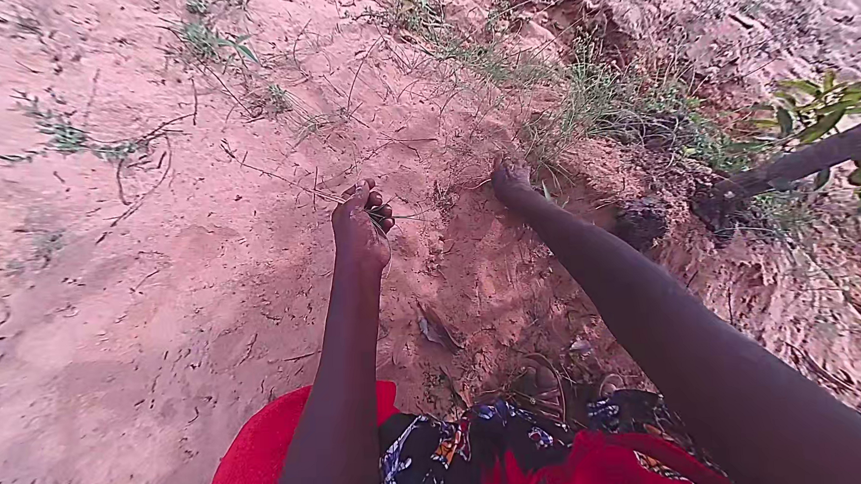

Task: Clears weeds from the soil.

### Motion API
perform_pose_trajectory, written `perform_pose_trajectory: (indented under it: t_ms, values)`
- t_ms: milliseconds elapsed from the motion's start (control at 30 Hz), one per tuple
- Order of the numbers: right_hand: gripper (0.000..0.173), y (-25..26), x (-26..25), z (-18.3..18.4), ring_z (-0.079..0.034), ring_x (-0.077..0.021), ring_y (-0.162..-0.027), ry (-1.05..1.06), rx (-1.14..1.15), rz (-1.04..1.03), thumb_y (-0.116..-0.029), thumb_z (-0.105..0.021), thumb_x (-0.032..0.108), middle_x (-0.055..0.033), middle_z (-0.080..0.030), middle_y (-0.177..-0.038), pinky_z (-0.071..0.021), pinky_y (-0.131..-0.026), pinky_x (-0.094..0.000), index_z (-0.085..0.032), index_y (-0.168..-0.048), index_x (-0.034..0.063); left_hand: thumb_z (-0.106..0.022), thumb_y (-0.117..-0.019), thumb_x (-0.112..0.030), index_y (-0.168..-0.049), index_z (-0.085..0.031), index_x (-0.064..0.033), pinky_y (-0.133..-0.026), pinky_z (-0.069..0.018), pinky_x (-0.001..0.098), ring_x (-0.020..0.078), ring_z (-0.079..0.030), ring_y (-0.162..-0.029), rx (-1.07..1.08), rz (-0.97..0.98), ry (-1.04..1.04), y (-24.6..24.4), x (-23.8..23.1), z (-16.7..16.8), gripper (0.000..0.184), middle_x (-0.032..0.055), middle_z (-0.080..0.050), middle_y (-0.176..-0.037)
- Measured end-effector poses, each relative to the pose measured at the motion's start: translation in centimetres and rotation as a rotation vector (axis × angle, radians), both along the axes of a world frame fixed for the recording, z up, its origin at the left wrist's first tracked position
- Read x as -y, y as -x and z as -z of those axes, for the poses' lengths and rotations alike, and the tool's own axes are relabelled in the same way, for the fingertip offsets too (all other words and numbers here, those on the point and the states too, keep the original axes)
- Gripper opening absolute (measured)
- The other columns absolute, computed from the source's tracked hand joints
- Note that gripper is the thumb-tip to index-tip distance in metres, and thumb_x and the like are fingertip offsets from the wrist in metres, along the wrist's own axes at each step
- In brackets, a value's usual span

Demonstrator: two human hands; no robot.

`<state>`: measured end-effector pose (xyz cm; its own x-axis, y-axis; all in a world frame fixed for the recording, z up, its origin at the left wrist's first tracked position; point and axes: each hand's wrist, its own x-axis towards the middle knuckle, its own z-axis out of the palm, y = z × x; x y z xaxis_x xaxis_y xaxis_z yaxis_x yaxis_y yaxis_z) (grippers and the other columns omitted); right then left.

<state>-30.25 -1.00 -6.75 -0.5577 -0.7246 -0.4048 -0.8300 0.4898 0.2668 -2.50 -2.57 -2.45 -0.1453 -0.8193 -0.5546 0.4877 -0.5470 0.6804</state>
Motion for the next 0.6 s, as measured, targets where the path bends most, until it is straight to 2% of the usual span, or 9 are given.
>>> perform_pose_trajectory:
  t_ms: [67,133,200,267,333,400,433,533,600]
  values:
    - [0.073,0.5,-0.1,0.1,-0.038,-0.0561,-0.142,0.076,-0.005,0.066,-0.0976,-0.062,0.006,-0.0371,-0.04,-0.153,-0.0327,-0.111,-0.0722,-0.024,-0.159,-0.0073,-0.045,-0.1105,-0.022,-0.108,-0.059,-0.0138,-0.05,-0.0454,0.0177,0.0055,-0.052,-0.055,-0.012,-0.005,0.008,-0.1,0.1,-0.1,0.017,-0.0042,-0.053,-0.072]
    - [0.082,1.3,0.0,0.9,-0.044,-0.0545,-0.138,0.133,-0.026,0.13,-0.0888,-0.071,0.006,-0.036,-0.045,-0.149,-0.0359,-0.108,-0.0719,-0.026,-0.157,-0.007,-0.046,-0.1103,-0.023,-0.108,-0.059,-0.0136,-0.049,-0.0456,0.0176,0.0054,-0.052,-0.055,-0.026,-0.014,0.007,-0.1,0.2,-0.1,0.017,-0.0043,-0.053,-0.072]
    - [0.082,1.5,0.5,1.0,-0.052,-0.0502,-0.133,0.175,-0.03,0.22,-0.0914,-0.068,0.008,-0.0335,-0.052,-0.143,-0.0399,-0.107,-0.069,-0.021,-0.157,-0.0047,-0.046,-0.1103,-0.023,-0.107,-0.059,-0.0136,-0.05,-0.0458,0.0176,0.0053,-0.053,-0.055,-0.036,-0.015,0.01,-0.2,0.2,-0.1,0.016,-0.0041,-0.053,-0.072]
    - [0.079,1.4,0.6,0.1,-0.054,-0.0457,-0.134,0.234,0.012,0.338,-0.0982,-0.059,0.011,-0.03,-0.054,-0.144,-0.0422,-0.107,-0.0628,-0.012,-0.161,-0.0015,-0.045,-0.1104,-0.022,-0.108,-0.059,-0.0138,-0.05,-0.0457,0.0173,0.0051,-0.053,-0.055,-0.042,-0.013,0.017,-0.2,0.3,-0.1,0.016,-0.0041,-0.053,-0.072]
    - [0.066,1.4,0.0,-0.6,-0.053,-0.0435,-0.136,0.287,0.101,0.392,-0.1028,-0.054,0.016,-0.0291,-0.051,-0.148,-0.0451,-0.107,-0.0591,-0.023,-0.158,-0.004,-0.046,-0.1103,-0.023,-0.107,-0.059,-0.0142,-0.05,-0.0458,0.017,0.0051,-0.053,-0.055,-0.041,-0.008,0.02,0.0,0.3,-0.1,0.016,-0.0043,-0.053,-0.072]
    - [0.051,1.2,-0.2,-1.4,-0.051,-0.045,-0.136,0.275,0.196,0.436,-0.1022,-0.058,0.018,-0.0319,-0.05,-0.146,-0.0435,-0.106,-0.061,-0.046,-0.143,-0.0105,-0.046,-0.1104,-0.023,-0.107,-0.058,-0.0146,-0.05,-0.0455,0.0168,0.0046,-0.053,-0.055,-0.038,0.01,0.02,0.2,0.2,-0.2,0.016,-0.0046,-0.053,-0.073]
    - [0.047,1.1,0.0,-1.6,-0.052,-0.0444,-0.135,0.238,0.204,0.455,-0.1018,-0.059,0.019,-0.0312,-0.052,-0.144,-0.0446,-0.104,-0.061,-0.052,-0.137,-0.0098,-0.046,-0.1104,-0.023,-0.107,-0.058,-0.0146,-0.05,-0.0455,0.0168,0.0046,-0.053,-0.055,-0.039,0.017,0.022,0.3,0.2,-0.3,0.016,-0.0047,-0.053,-0.073]
    - [0.037,1.8,0.6,-1.4,-0.058,-0.0433,-0.126,0.133,0.21,0.432,-0.1014,-0.058,0.022,-0.0294,-0.059,-0.134,-0.0471,-0.097,-0.0632,-0.062,-0.123,-0.008,-0.046,-0.1101,-0.023,-0.106,-0.059,-0.014,-0.05,-0.0461,0.0177,0.0053,-0.053,-0.055,-0.046,0.012,0.025,0.2,0.2,-0.3,0.016,-0.0043,-0.053,-0.072]
    - [0.036,2.3,0.5,-1.5,-0.06,-0.0446,-0.123,0.081,0.213,0.335,-0.1018,-0.057,0.022,-0.0305,-0.061,-0.129,-0.0473,-0.096,-0.0653,-0.063,-0.119,-0.009,-0.046,-0.11,-0.021,-0.105,-0.059,-0.0136,-0.048,-0.0463,0.018,0.0049,-0.053,-0.053,-0.041,0.001,0.027,0.1,0.5,-0.3,0.016,-0.0043,-0.054,-0.069]
